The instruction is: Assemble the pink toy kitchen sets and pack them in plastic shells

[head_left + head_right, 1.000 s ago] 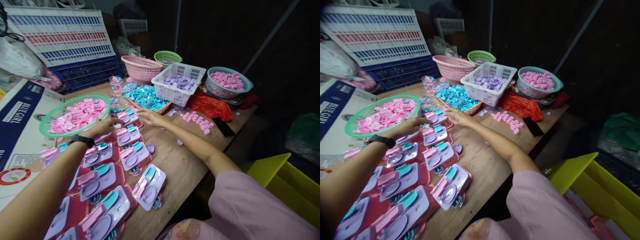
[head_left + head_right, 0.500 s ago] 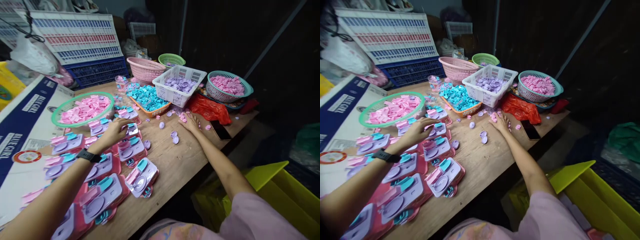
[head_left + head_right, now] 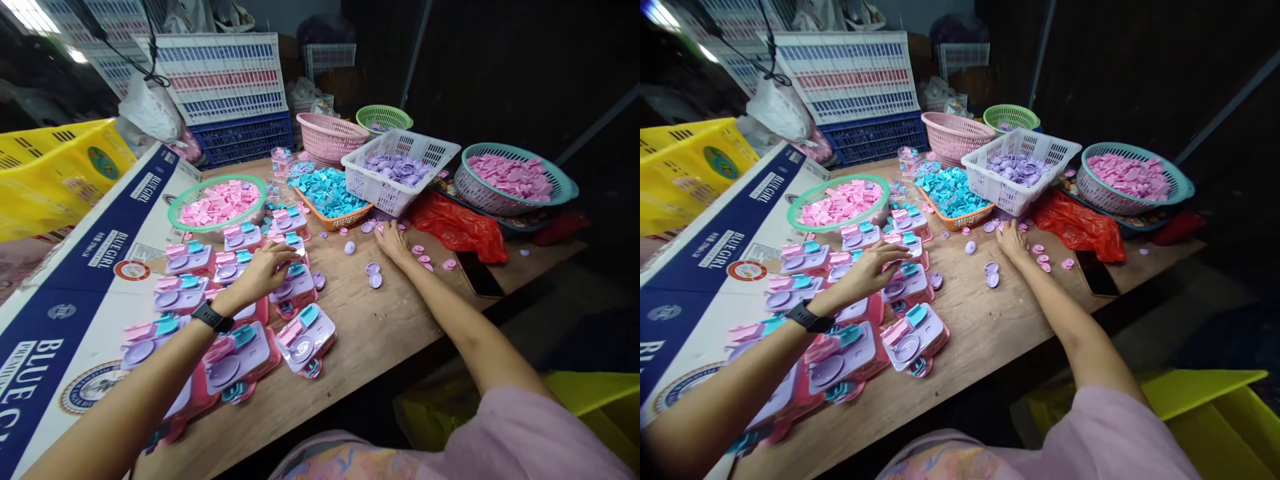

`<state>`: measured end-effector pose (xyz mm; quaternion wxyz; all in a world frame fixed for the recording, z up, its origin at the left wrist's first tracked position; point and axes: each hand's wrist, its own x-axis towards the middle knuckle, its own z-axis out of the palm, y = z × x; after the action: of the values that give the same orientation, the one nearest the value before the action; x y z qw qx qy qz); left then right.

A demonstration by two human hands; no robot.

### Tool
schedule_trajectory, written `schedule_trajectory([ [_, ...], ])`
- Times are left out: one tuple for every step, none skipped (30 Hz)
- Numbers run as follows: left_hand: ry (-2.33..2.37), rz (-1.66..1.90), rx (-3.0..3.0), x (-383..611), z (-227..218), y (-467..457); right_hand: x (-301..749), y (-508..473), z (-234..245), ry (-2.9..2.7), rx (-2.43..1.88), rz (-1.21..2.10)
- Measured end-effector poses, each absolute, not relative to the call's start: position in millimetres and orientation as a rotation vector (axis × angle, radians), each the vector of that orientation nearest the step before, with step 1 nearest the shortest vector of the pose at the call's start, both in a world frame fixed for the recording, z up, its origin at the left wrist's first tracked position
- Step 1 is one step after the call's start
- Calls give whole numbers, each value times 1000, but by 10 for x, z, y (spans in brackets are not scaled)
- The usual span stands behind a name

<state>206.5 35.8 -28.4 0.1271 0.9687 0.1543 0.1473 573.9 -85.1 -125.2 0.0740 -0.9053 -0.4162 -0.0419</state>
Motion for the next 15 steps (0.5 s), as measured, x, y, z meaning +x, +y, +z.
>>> schedule_trajectory([
  [450, 433, 2815, 2062, -280, 357, 5725, -846, -1248, -1243, -2715, -135],
  [450, 434, 2811, 2063, -275, 357, 5703, -844, -1253, -1263, -2712, -145],
  [450, 432, 2809, 2066, -269, 357, 5671, -841, -1265, -1309, -2707, -151],
  [449, 426, 2807, 2071, -263, 356, 5633, -839, -1281, -1373, -2700, -157],
  [449, 419, 2806, 2077, -258, 355, 5591, -837, -1300, -1441, -2688, -161],
  [448, 416, 2804, 2084, -254, 352, 5550, -833, -1319, -1498, -2676, -163],
  [448, 417, 2800, 2090, -252, 349, 5515, -829, -1334, -1536, -2664, -162],
  [445, 421, 2796, 2094, -252, 345, 5490, -825, -1343, -1558, -2652, -152],
  [442, 426, 2790, 2095, -253, 342, 5479, -821, -1345, -1555, -2641, -142],
  [438, 430, 2783, 2092, -254, 341, 5483, -817, -1339, -1529, -2628, -131],
  [436, 434, 2778, 2088, -255, 343, 5502, -812, -1325, -1483, -2608, -127],
  [438, 440, 2773, 2081, -253, 346, 5532, -806, -1304, -1422, -2572, -130],
  [446, 448, 2768, 2075, -249, 353, 5569, -798, -1276, -1348, -2513, -139],
  [455, 458, 2762, 2071, -240, 361, 5604, -785, -1243, -1256, -2430, -149],
  [466, 469, 2753, 2072, -228, 370, 5632, -766, -1207, -1148, -2328, -146],
])
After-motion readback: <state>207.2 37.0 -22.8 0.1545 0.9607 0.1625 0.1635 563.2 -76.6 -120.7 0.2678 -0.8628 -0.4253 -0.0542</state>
